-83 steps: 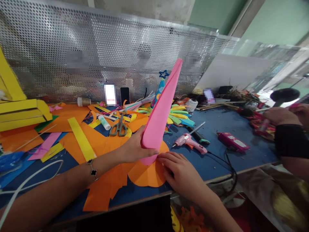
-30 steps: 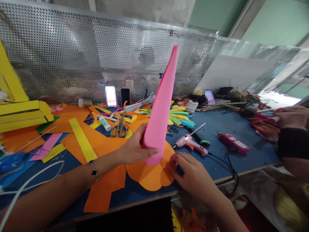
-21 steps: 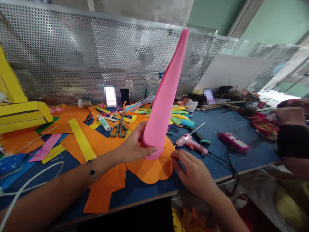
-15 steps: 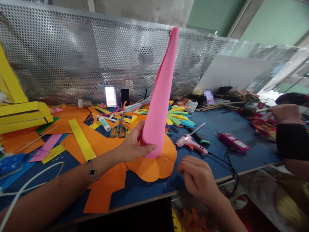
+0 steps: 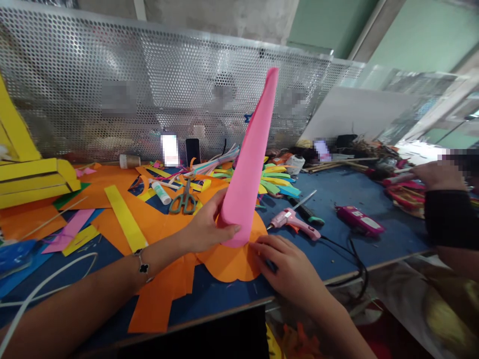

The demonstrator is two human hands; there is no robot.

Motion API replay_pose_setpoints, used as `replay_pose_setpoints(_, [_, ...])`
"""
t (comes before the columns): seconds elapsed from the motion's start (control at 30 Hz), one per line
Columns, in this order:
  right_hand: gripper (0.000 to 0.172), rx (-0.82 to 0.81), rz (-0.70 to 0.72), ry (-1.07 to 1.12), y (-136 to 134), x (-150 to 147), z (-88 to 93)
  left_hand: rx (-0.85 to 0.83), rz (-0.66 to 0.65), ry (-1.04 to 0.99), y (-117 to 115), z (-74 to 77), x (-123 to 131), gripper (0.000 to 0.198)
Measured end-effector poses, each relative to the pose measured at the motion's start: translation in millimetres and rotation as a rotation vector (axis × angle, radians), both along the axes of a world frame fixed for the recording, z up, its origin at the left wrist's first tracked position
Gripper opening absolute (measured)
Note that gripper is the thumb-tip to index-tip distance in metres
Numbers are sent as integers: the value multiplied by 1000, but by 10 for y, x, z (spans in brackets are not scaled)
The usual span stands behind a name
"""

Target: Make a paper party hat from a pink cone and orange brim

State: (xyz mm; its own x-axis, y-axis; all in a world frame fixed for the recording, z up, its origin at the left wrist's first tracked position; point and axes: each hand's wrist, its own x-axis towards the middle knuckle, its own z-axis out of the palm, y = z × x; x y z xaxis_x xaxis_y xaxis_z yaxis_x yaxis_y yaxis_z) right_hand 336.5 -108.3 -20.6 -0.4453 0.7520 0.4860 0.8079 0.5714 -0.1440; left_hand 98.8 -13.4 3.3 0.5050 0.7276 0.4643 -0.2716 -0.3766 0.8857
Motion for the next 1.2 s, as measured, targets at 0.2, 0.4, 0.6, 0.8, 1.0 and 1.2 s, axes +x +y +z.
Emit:
replay_pose_setpoints(0.2, [23,-107,-1,-45,-36,-3,59,-2,19,64,21,-34,7,75])
replay_pose_setpoints(0.4, [12,-64,-16,80,-61,10,121,9,5,52,23,-16,-7,72])
replay_pose_setpoints(0.6, [13,-139,-13,-12,-33,-18,87,13,-31,52,48,-76,-10,73])
replay_pose_setpoints(0.8, [31,-115,-55,2,8,4,40,17,-4,109,37,-53,-7,76])
replay_pose_setpoints(1.0, [46,-259,-10,-104,53,-26,90,12,113,239,4,-29,10,86])
replay_pose_setpoints(1.2, [43,-157,-45,-69,98,-67,53,-7,146,245,-21,-56,20,78])
